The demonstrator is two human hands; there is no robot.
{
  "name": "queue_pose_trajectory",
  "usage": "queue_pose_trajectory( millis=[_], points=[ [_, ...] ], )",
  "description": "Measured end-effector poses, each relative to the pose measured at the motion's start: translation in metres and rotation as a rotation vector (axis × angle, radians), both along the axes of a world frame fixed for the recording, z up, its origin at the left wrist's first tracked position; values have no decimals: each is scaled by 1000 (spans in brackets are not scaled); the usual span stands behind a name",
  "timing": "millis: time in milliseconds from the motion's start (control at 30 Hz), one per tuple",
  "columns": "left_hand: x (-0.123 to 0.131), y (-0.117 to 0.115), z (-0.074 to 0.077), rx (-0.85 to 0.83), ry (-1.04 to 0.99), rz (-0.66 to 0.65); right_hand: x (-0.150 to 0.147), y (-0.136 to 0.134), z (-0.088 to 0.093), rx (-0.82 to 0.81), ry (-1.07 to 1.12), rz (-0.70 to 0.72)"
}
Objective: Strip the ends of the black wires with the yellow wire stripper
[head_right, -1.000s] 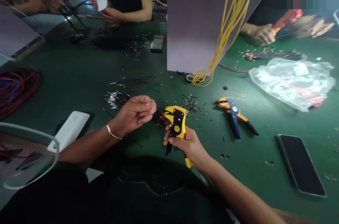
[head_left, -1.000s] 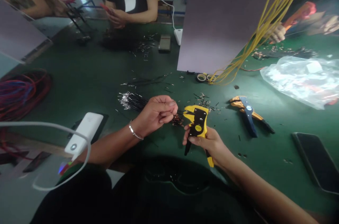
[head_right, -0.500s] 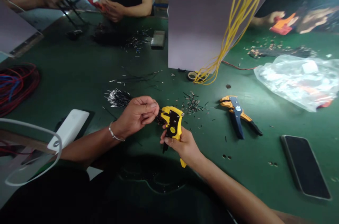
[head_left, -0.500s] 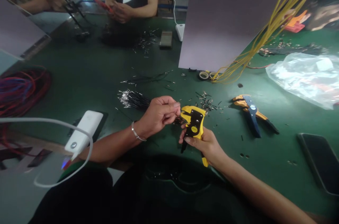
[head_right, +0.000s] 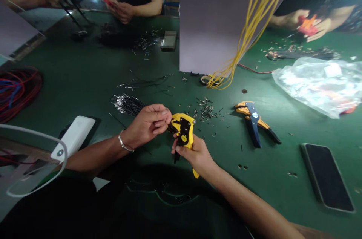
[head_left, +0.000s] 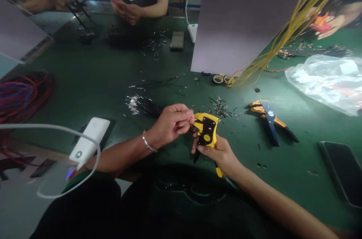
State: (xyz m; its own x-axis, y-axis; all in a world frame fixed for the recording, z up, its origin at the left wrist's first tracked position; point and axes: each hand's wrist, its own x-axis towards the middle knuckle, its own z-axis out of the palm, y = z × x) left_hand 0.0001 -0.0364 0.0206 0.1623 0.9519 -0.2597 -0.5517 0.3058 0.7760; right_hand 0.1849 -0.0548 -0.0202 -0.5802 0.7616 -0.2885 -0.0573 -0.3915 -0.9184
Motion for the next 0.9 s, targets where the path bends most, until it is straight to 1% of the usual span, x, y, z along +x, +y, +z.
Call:
queue_pose_trajectory(
  millis=[100,200,333,433,567,700,900],
  points=[
    [-3,3,3,-41,-37,-10,4,1,0,-35,51,18],
    [-6,6,3,-106,-87,-32,8,3,-1,-57,93,69],
    [-10,9,1,-166,-147,-43,11,5,-3,-75,143,138],
    [-11,10,-2,-196,-183,-53,12,6,-4,-112,176,156],
    [-12,10,-3,-246,-212,-78,13,9,0,-148,205,171],
    [-12,9,-2,-259,-215,-91,16,11,3,-124,192,211],
    [-11,9,-2,-269,-209,-97,18,9,0,-90,172,237]
  ],
)
